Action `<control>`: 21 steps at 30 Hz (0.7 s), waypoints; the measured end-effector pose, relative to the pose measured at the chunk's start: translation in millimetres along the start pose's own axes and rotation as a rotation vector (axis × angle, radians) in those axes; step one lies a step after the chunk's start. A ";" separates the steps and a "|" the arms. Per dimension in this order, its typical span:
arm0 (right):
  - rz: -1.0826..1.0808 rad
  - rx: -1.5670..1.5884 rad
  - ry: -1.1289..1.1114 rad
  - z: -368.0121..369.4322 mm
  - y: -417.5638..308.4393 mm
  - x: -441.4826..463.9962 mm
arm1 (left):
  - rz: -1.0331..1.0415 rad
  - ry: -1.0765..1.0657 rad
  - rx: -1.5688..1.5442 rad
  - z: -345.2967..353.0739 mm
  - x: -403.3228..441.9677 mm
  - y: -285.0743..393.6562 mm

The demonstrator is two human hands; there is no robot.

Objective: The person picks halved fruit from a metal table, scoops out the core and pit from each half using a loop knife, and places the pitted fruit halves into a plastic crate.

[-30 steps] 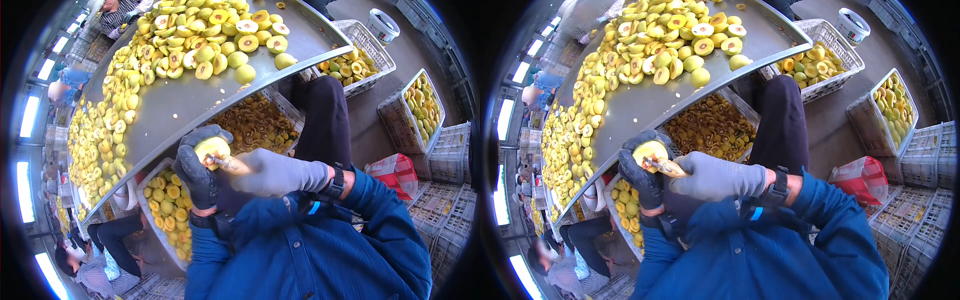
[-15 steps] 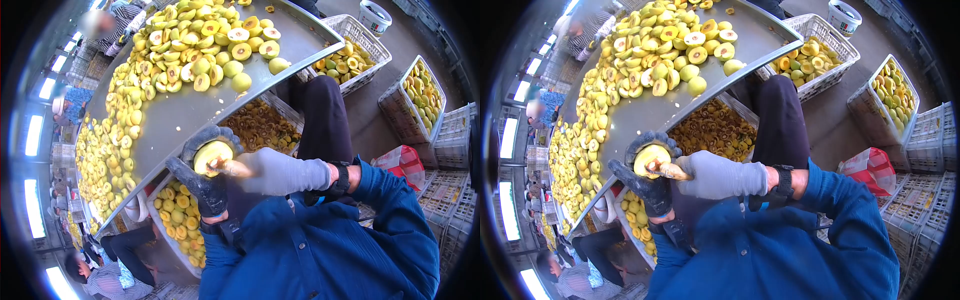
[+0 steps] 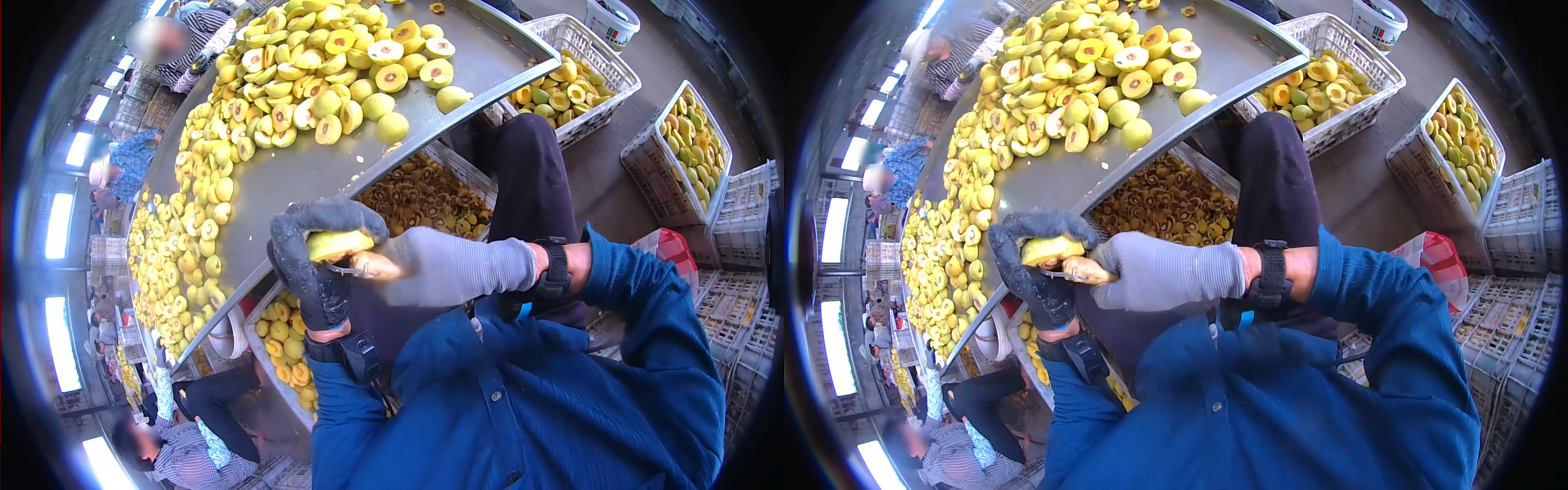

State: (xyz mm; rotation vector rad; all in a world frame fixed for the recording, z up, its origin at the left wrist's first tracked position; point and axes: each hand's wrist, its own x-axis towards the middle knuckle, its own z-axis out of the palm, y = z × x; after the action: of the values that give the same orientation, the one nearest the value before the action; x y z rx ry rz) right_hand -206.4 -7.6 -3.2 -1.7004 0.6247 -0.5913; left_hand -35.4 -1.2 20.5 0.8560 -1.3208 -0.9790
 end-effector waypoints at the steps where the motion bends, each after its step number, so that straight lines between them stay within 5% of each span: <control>1: 0.050 0.081 -0.042 -0.9 -1.7 0.2 | 0.003 0.001 -0.054 -9.0 -1.8 -11.7; 6: 0.028 -0.226 -0.070 -6.1 11.2 5.8 | -0.016 0.047 -0.203 -2.6 -13.0 -35.3; 10: 0.114 0.212 -0.204 9.7 49.3 15.0 | -0.098 0.181 -0.128 -19.6 -23.0 -64.9; 15: -0.061 0.099 -0.232 6.6 64.9 30.3 | -0.007 -0.232 -0.528 -23.7 -5.3 -72.1; 18: -0.283 -0.534 0.090 -0.7 88.2 47.3 | -0.110 0.116 -0.515 -33.3 -6.7 -96.3; 19: -0.201 -0.613 0.059 -7.7 102.2 51.8 | -0.228 0.511 -0.646 -19.6 -2.4 -87.8; 21: -0.033 -0.796 -0.015 -24.5 149.7 53.4 | -0.143 0.638 -0.315 -28.1 -8.9 -99.4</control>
State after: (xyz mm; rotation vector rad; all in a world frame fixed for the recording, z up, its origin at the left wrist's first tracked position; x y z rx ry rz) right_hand -198.3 -89.2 -141.6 -2.4532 0.8940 -0.3644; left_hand -15.9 -30.9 -77.0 0.9220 -0.5528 -0.8895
